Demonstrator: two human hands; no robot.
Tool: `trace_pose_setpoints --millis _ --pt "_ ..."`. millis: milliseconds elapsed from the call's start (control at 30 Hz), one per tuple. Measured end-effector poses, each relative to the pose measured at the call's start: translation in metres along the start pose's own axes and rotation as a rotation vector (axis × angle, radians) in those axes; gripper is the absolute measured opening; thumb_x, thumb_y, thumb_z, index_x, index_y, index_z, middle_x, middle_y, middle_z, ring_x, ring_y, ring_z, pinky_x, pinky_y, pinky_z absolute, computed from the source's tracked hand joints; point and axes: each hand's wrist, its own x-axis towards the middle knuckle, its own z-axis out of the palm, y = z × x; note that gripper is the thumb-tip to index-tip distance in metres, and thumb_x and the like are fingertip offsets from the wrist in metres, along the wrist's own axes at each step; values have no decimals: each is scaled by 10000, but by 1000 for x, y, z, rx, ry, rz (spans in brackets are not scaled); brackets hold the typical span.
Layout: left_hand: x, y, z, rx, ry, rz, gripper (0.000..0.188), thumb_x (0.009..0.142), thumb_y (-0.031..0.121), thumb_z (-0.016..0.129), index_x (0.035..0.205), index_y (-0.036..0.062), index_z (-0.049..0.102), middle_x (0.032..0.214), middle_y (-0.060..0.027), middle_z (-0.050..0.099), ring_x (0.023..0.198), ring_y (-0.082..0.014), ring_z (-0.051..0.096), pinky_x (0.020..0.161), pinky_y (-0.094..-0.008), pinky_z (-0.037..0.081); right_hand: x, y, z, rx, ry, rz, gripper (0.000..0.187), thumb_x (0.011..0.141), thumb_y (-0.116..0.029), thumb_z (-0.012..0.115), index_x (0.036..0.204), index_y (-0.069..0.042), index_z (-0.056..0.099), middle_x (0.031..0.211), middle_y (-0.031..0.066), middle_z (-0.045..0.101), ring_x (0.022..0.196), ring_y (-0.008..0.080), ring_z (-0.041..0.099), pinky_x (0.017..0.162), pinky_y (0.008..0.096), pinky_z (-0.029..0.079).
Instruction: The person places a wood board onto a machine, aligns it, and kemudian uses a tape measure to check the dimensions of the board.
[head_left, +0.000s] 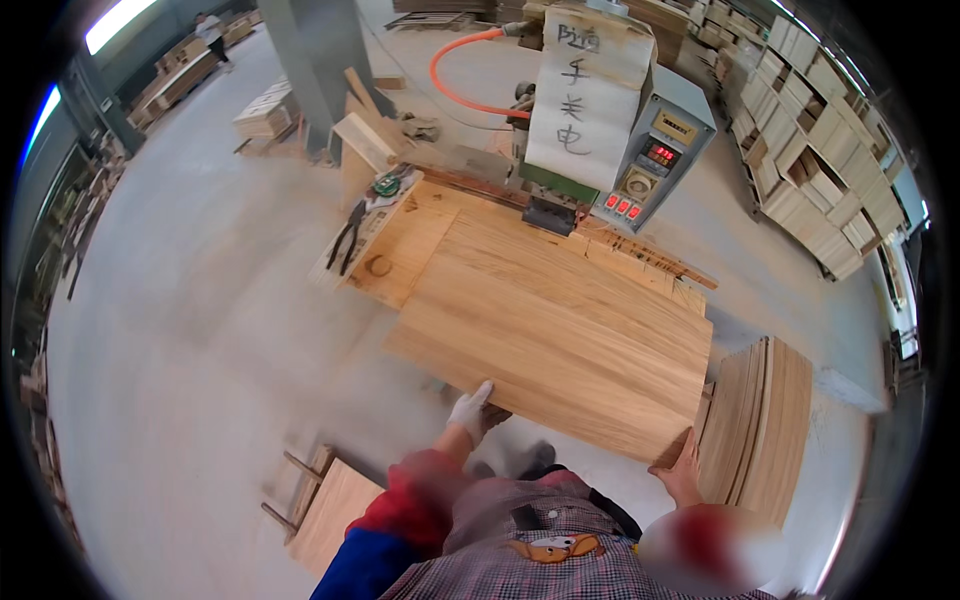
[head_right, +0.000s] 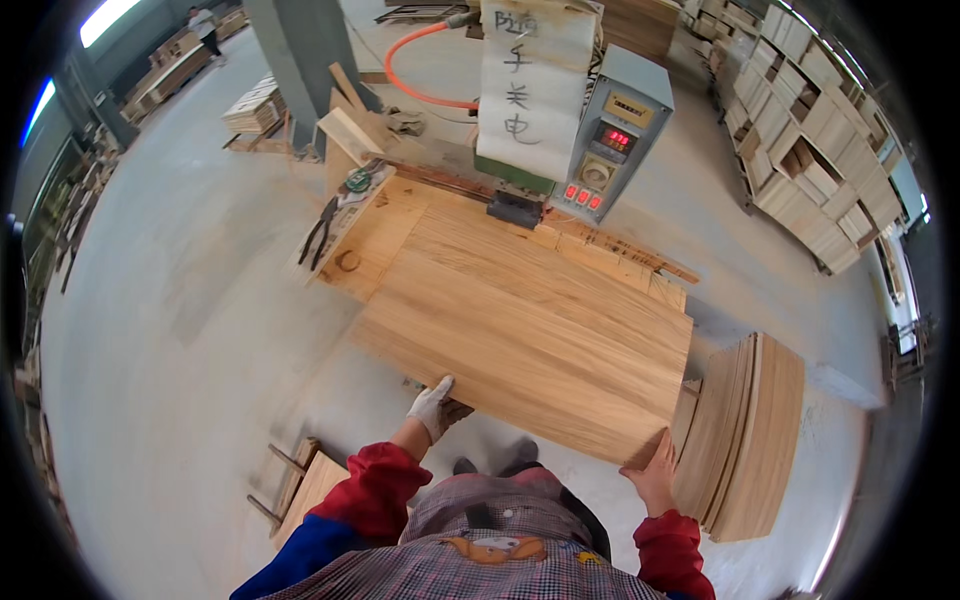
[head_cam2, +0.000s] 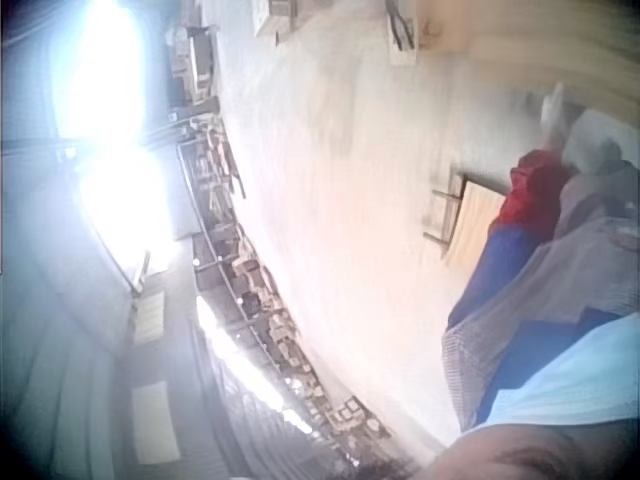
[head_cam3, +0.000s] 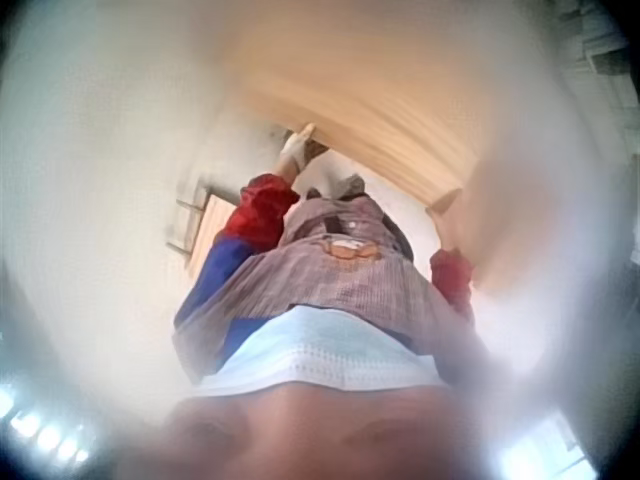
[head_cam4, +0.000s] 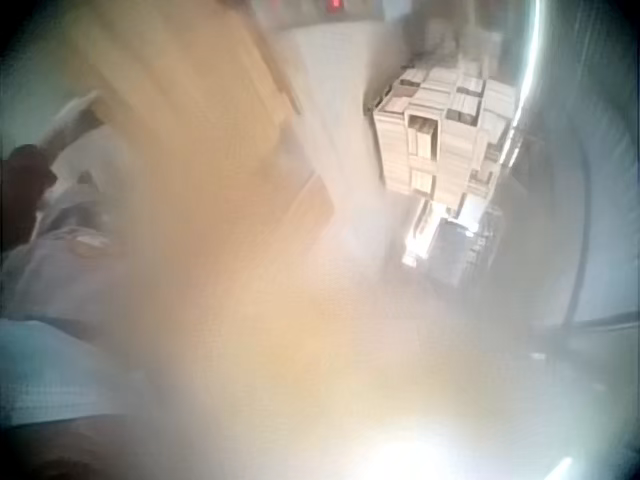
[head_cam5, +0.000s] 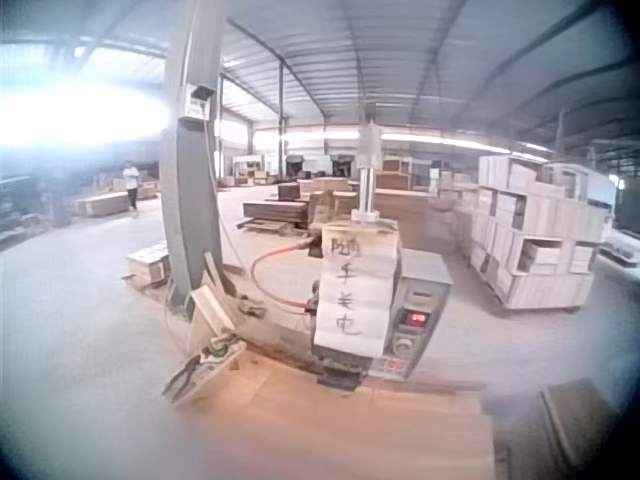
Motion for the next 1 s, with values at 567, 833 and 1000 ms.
trace_pose_setpoints --millis 567,833,1000 --pt "72 86 1 296 167 -92 433 862 417 486 1025 16 488 791 -153 595 595 -270 609 538 -384 532 86 -66 13 -1 81 52 1181 443 -226 844 1384 -86 145 1394 257 161 1289 401 170 1046 440 223" --pt "74 135 -37 78 391 219 371 846 392 545 1077 114 457 940 -68 558 761 -201 560 678 -337 490 90 -49 36 -60 147 72 1196 425 -158 839 1379 -48 127 1390 252 158 1285 395 178 1048 453 205" --pt "78 161 -44 55 427 272 313 851 282 563 1061 78 452 893 -77 553 700 -176 567 582 -310 501 93 -43 43 -30 158 117 1150 438 -72 796 1373 -40 127 1365 204 220 1262 352 243 1026 417 265"
